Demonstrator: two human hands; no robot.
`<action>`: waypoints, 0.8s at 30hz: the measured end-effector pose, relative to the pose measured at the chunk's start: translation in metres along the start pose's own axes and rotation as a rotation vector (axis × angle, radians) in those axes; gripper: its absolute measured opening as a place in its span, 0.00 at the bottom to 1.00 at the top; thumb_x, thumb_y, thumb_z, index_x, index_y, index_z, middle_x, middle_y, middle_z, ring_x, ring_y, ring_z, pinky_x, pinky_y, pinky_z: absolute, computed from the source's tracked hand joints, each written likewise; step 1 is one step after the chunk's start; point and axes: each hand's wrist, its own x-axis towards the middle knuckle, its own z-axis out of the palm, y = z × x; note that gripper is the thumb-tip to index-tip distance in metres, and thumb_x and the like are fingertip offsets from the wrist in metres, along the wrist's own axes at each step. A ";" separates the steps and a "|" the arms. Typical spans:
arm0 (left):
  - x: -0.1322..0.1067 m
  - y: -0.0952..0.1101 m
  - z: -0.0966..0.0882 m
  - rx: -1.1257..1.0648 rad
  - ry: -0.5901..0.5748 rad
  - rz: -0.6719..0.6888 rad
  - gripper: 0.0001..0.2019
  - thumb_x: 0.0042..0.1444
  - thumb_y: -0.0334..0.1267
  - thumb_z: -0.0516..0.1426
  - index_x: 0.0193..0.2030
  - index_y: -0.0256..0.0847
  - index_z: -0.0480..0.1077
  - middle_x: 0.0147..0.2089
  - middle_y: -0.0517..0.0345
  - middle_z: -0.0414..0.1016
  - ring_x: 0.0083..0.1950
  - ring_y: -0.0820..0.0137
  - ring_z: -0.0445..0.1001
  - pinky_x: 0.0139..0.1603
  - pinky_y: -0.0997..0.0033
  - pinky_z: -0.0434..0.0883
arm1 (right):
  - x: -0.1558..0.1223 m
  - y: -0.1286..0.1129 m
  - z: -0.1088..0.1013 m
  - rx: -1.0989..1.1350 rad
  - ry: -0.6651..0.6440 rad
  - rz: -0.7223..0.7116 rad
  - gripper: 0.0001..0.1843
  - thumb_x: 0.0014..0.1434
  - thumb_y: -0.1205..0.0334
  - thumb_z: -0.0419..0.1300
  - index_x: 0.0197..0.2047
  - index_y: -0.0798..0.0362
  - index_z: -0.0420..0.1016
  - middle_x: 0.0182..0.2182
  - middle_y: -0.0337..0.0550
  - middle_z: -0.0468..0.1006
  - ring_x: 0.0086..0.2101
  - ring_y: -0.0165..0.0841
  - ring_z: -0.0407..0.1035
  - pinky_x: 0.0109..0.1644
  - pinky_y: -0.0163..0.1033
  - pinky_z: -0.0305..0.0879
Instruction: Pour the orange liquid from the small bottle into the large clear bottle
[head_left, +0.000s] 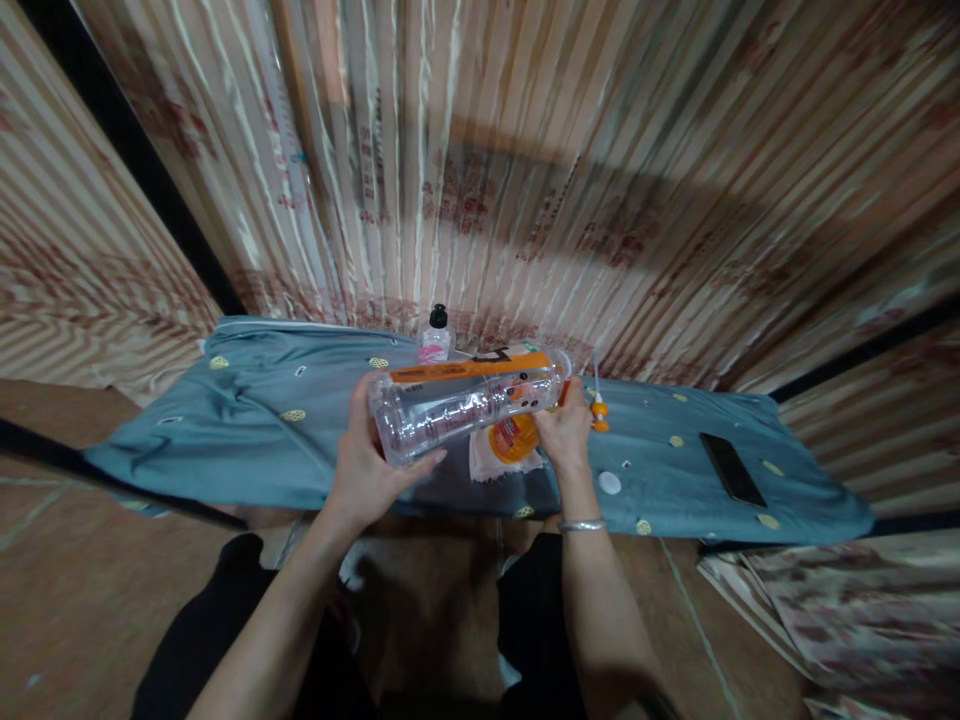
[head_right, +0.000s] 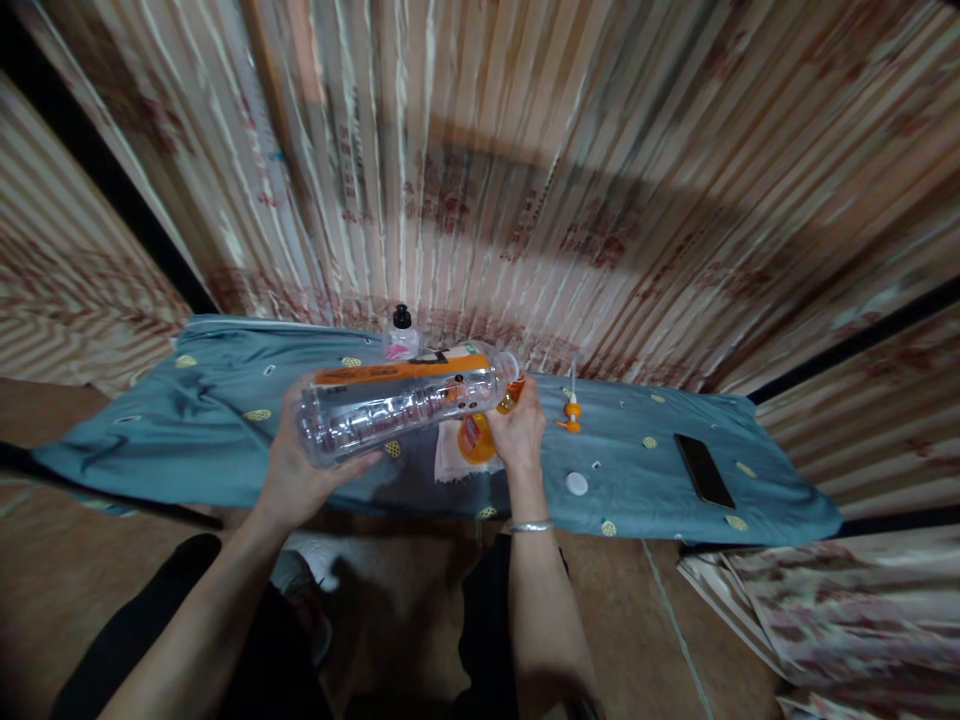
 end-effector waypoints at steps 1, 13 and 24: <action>0.000 0.000 0.000 0.008 0.005 0.009 0.52 0.45 0.62 0.73 0.72 0.47 0.59 0.63 0.44 0.75 0.61 0.50 0.80 0.60 0.45 0.80 | 0.000 0.000 0.000 -0.002 -0.001 0.004 0.26 0.53 0.46 0.64 0.50 0.52 0.72 0.39 0.51 0.84 0.41 0.49 0.80 0.49 0.52 0.76; 0.001 0.004 -0.002 0.040 -0.017 0.016 0.51 0.47 0.62 0.72 0.72 0.45 0.58 0.61 0.44 0.77 0.60 0.52 0.81 0.60 0.47 0.80 | 0.000 -0.001 -0.001 0.020 0.009 0.000 0.23 0.52 0.49 0.64 0.48 0.51 0.70 0.42 0.53 0.84 0.44 0.50 0.80 0.50 0.51 0.75; 0.000 0.001 -0.001 0.044 -0.008 0.011 0.51 0.47 0.60 0.73 0.72 0.43 0.58 0.61 0.43 0.76 0.60 0.51 0.80 0.60 0.47 0.80 | -0.001 0.000 0.000 0.001 0.023 -0.023 0.25 0.56 0.46 0.65 0.51 0.52 0.71 0.41 0.52 0.84 0.42 0.47 0.79 0.47 0.49 0.75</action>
